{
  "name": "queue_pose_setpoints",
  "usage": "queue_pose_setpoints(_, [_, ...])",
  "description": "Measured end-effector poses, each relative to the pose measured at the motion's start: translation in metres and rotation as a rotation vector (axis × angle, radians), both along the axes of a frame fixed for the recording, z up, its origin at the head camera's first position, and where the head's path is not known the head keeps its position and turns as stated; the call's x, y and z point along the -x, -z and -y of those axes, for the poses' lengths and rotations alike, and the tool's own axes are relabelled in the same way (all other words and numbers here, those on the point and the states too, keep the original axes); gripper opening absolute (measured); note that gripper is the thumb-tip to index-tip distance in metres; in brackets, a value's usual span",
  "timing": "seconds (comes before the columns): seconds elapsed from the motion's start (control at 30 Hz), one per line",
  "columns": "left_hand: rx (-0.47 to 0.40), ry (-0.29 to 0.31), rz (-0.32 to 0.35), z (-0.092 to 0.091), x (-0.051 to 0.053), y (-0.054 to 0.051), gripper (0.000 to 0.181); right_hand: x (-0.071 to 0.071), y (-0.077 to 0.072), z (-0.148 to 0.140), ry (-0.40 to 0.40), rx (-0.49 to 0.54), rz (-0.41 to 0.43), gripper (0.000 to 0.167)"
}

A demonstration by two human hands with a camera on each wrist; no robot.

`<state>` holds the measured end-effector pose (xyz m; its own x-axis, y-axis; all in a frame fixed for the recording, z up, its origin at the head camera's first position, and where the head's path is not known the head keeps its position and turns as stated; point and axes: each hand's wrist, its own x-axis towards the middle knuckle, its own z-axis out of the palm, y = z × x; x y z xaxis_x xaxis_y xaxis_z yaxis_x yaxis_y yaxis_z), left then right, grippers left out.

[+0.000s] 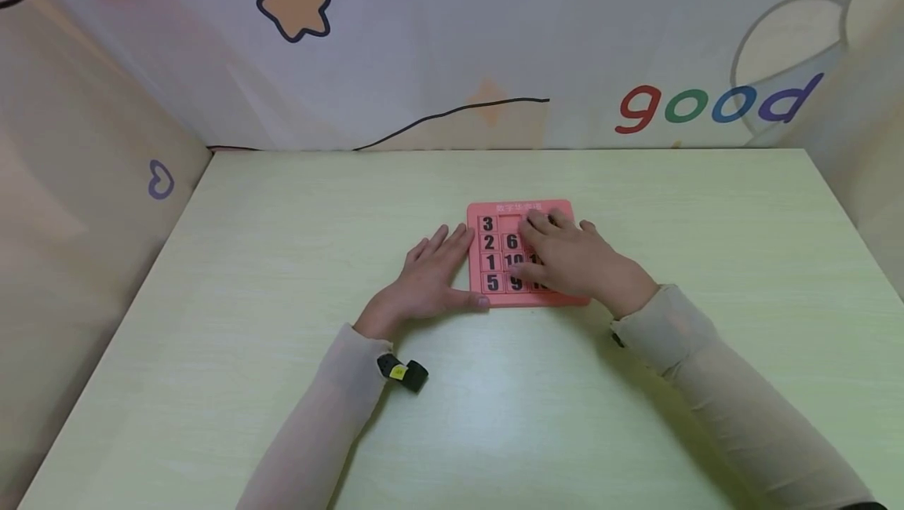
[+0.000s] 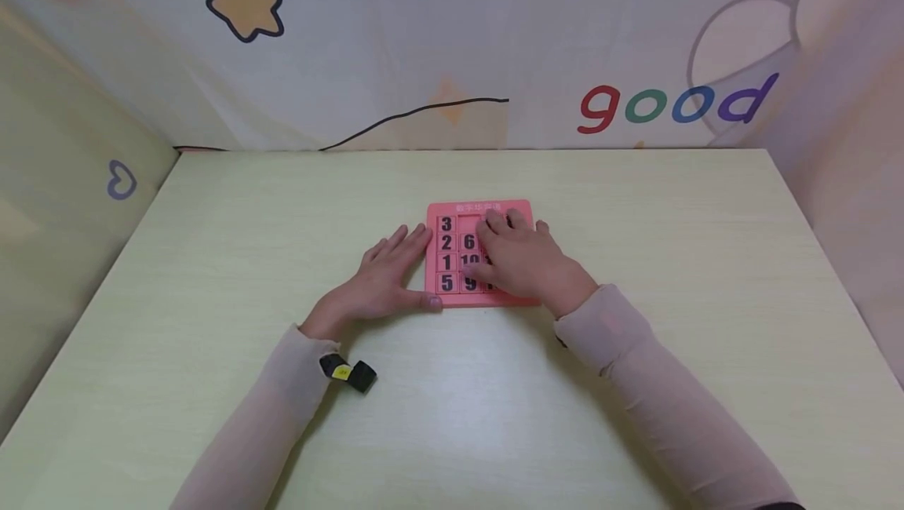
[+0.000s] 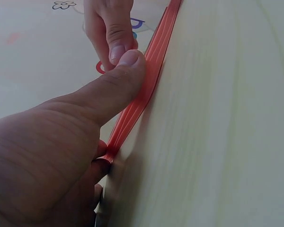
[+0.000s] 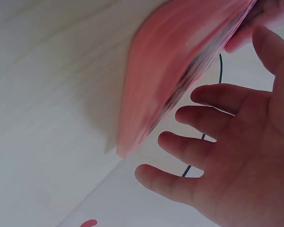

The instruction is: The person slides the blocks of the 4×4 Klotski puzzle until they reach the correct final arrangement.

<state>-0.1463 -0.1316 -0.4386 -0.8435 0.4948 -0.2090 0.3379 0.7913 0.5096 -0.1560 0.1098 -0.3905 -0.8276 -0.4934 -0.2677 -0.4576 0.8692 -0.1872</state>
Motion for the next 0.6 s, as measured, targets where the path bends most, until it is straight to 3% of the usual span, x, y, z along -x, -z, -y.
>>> queue_pose_setpoints(0.3, [-0.006, -0.002, 0.001, 0.000, 0.000, 0.001, 0.112, 0.003, 0.000, 0.015, -0.010, 0.028, 0.008, 0.069])
queue_pose_setpoints(0.6, [-0.017, 0.008, 0.004, 0.002, 0.000, -0.001, 0.110, 0.007, -0.001, 0.037, -0.024, 0.019, 0.029, 0.067])
